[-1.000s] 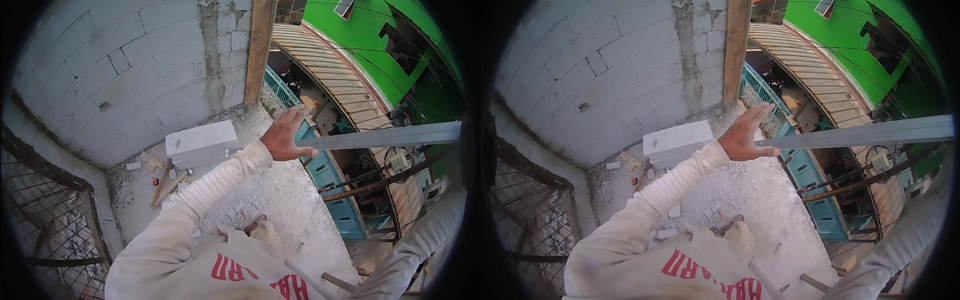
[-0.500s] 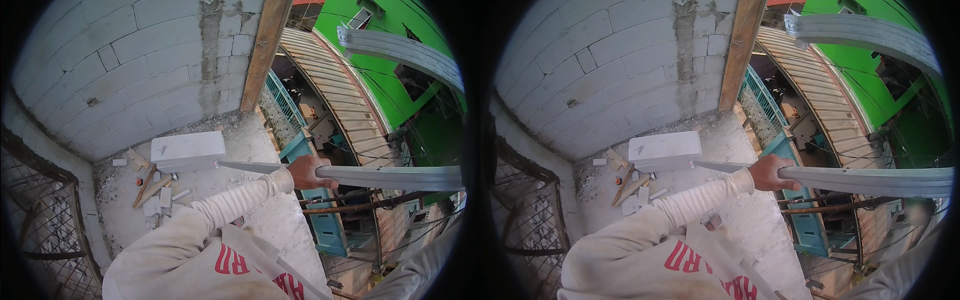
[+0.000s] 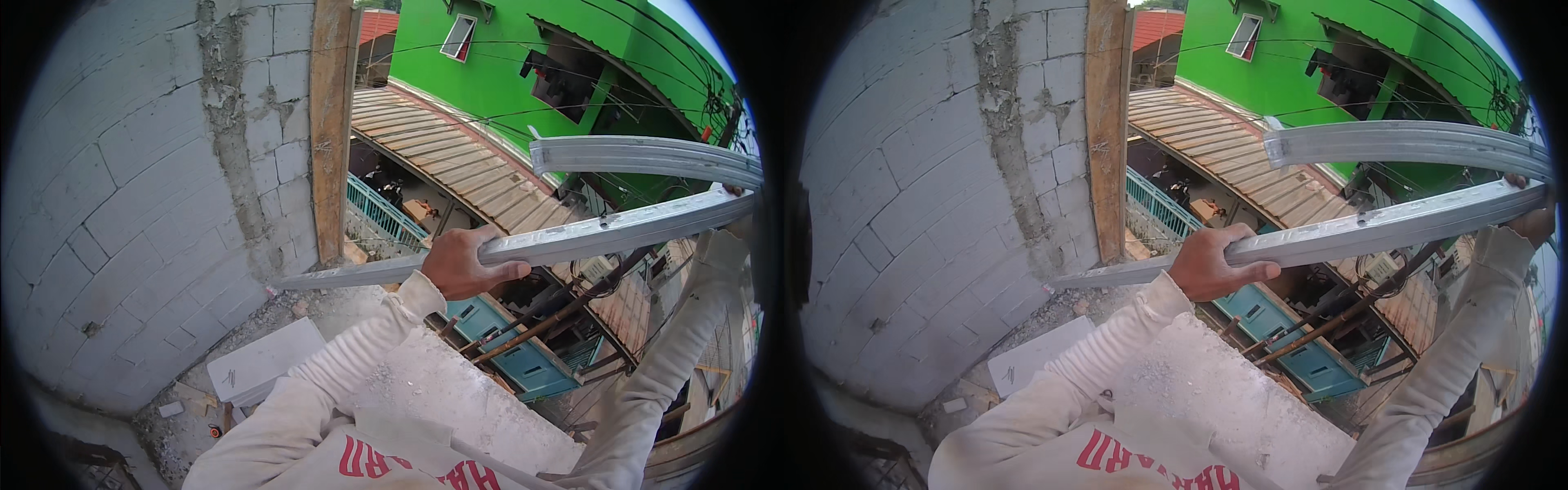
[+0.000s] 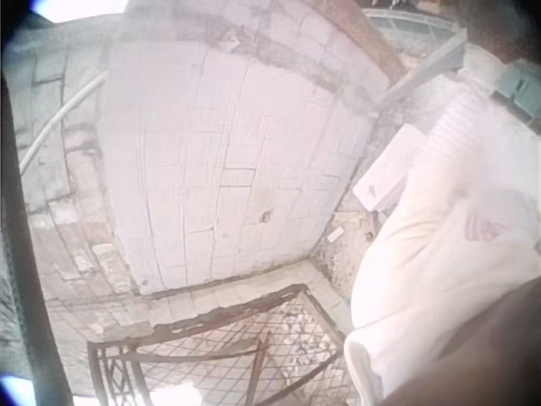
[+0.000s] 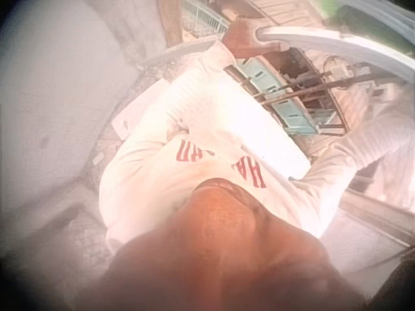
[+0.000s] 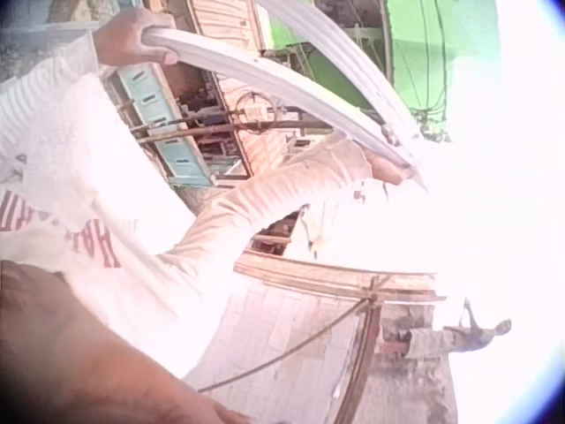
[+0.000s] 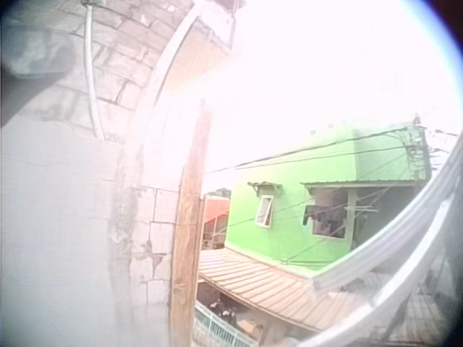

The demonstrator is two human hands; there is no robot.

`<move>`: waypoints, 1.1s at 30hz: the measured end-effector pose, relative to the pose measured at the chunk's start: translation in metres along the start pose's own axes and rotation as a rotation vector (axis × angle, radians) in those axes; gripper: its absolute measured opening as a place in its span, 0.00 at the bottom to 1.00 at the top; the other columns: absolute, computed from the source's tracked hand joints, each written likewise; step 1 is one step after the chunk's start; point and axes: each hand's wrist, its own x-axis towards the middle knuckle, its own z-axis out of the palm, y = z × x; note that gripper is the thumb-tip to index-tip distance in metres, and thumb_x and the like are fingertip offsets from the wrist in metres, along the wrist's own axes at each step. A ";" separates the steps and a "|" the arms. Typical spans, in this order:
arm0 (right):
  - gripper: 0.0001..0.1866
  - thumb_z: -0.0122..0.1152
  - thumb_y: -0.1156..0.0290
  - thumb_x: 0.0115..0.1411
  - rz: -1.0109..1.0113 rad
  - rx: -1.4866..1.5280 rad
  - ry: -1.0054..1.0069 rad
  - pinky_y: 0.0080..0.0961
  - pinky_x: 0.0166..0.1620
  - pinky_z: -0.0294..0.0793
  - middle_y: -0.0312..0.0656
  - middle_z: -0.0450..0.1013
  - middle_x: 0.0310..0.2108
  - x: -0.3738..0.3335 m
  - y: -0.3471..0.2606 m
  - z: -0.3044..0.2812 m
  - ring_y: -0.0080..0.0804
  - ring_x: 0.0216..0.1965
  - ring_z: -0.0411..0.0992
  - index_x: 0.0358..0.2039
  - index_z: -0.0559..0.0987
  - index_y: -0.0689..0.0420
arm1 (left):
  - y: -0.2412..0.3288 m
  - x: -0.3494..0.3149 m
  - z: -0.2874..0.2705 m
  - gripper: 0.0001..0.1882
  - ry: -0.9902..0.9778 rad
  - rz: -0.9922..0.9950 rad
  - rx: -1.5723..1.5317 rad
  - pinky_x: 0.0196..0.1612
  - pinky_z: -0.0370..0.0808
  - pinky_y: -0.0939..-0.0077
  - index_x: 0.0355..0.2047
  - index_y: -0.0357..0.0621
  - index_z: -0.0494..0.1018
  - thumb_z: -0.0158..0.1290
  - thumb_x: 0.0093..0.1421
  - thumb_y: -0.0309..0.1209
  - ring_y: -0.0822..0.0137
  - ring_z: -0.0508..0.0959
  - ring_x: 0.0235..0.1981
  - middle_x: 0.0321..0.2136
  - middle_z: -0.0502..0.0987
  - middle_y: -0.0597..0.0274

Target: The person assembles long metal frame sections by hand, aligning and joining them on a concrete rooftop. They use pliers to secure connections and repeatedly lift and position the assembled frame against a wooden support structure.

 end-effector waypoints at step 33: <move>0.38 0.41 0.33 0.71 0.237 0.240 0.322 0.40 0.43 0.82 0.49 0.73 0.38 -0.172 0.005 0.049 0.40 0.35 0.77 0.58 0.72 0.59 | 0.149 0.177 0.008 0.31 -0.705 0.613 -0.142 0.47 0.78 0.59 0.50 0.27 0.74 0.63 0.63 0.47 0.53 0.84 0.43 0.41 0.82 0.39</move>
